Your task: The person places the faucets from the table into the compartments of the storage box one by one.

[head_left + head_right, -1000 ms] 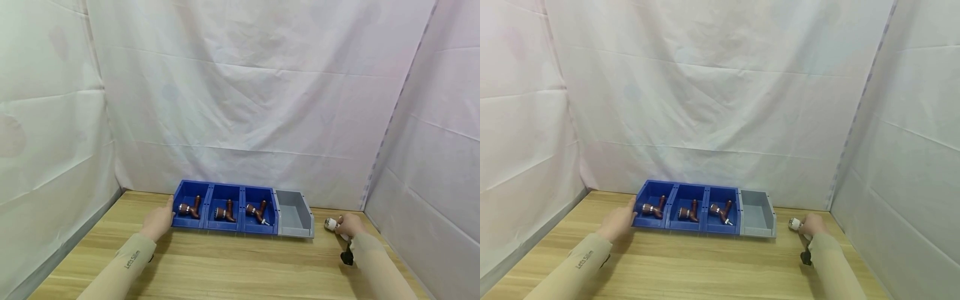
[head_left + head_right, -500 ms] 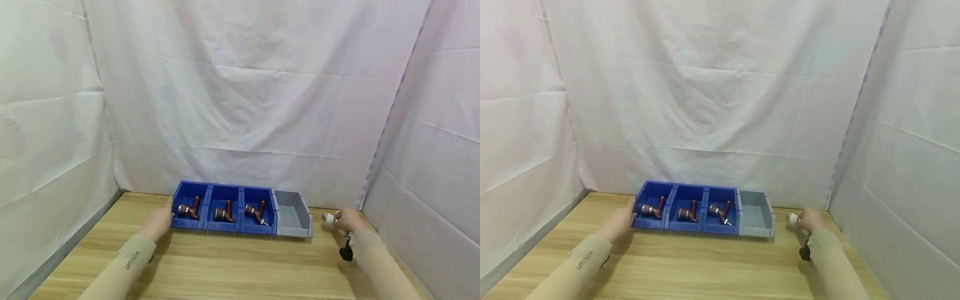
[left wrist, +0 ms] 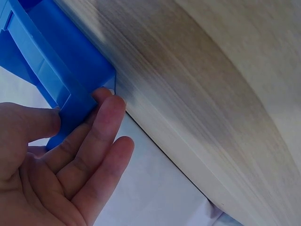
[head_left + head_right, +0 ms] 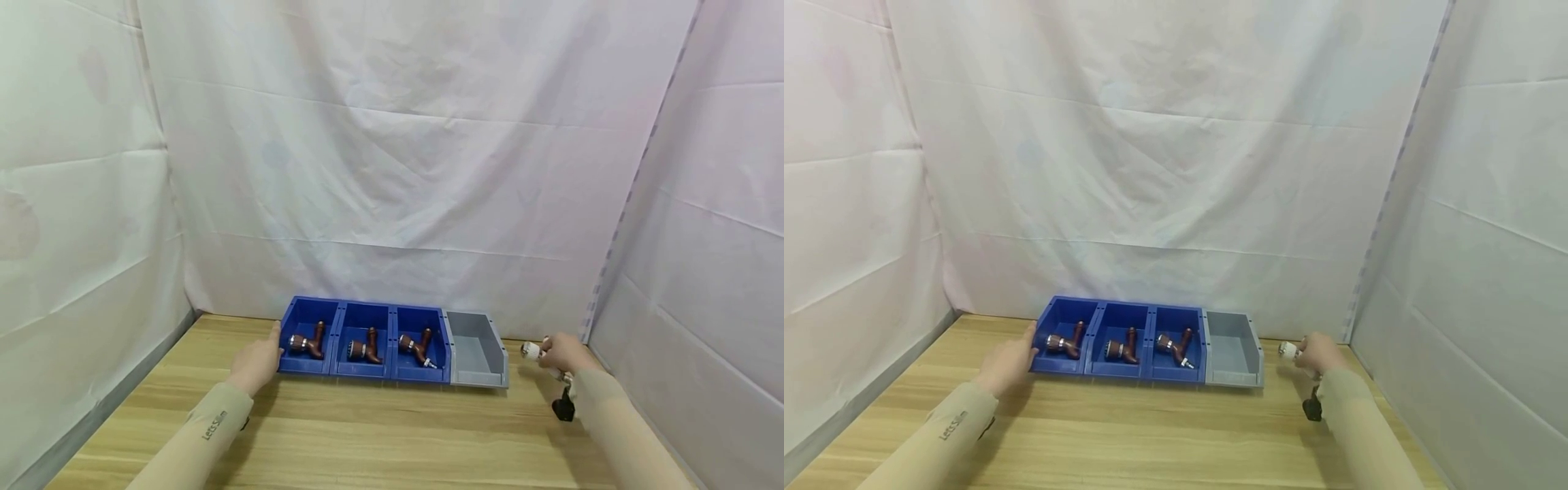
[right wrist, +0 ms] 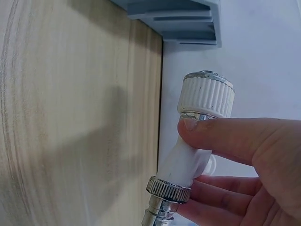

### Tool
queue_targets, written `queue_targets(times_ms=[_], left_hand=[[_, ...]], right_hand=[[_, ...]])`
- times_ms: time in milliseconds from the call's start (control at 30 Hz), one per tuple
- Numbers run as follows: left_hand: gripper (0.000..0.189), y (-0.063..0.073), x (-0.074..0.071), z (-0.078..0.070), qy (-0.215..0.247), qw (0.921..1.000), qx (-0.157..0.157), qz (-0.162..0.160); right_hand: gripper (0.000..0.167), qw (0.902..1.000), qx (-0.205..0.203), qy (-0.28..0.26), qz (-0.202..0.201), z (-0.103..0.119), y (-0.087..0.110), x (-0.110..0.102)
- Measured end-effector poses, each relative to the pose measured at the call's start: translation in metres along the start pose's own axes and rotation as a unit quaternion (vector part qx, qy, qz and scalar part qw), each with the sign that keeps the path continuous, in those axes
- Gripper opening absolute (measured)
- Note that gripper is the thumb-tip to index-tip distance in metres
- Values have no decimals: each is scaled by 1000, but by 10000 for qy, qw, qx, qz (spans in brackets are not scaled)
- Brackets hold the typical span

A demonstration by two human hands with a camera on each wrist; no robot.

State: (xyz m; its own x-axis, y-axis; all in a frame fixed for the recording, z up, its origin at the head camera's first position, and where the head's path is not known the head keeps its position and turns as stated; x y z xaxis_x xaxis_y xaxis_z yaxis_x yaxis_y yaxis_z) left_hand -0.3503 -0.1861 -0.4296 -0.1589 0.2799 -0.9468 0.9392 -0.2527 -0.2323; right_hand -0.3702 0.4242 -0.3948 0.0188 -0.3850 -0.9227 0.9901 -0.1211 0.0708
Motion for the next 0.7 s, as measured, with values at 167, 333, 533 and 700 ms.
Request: queue_targets(times_ms=[167,333,533,700], left_hand=[[62,2,0,-1,7,10000,29,-16],[61,3,0,-1,75,10000,-13,8],[62,2,-1,0,112,9999,-77,58],[61,1,-1,0,57,10000,-44,26]], right_hand=[[32,10000,-45,80,-1,6,1,-1],[26,9997,-159,205,38,10,-1,-1],[26,9993,-324,198,27,14,0,-6],[25,9993,-346,110,-12,17,3,-8]])
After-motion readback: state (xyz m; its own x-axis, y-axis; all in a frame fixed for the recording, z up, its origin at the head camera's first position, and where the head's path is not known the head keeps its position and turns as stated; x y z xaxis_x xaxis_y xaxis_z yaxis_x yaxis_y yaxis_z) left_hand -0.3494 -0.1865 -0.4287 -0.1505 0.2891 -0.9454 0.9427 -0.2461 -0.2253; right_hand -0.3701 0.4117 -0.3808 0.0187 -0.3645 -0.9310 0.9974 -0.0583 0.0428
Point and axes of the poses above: each hand's wrist, its own y-axis away from the middle knuckle, its own x-axis out of the palm, z = x × y, the point moved 2 cm from there along -y, towards the middle knuckle, and after that the axes turned 9 degrees about x, right-handed, at the moved point
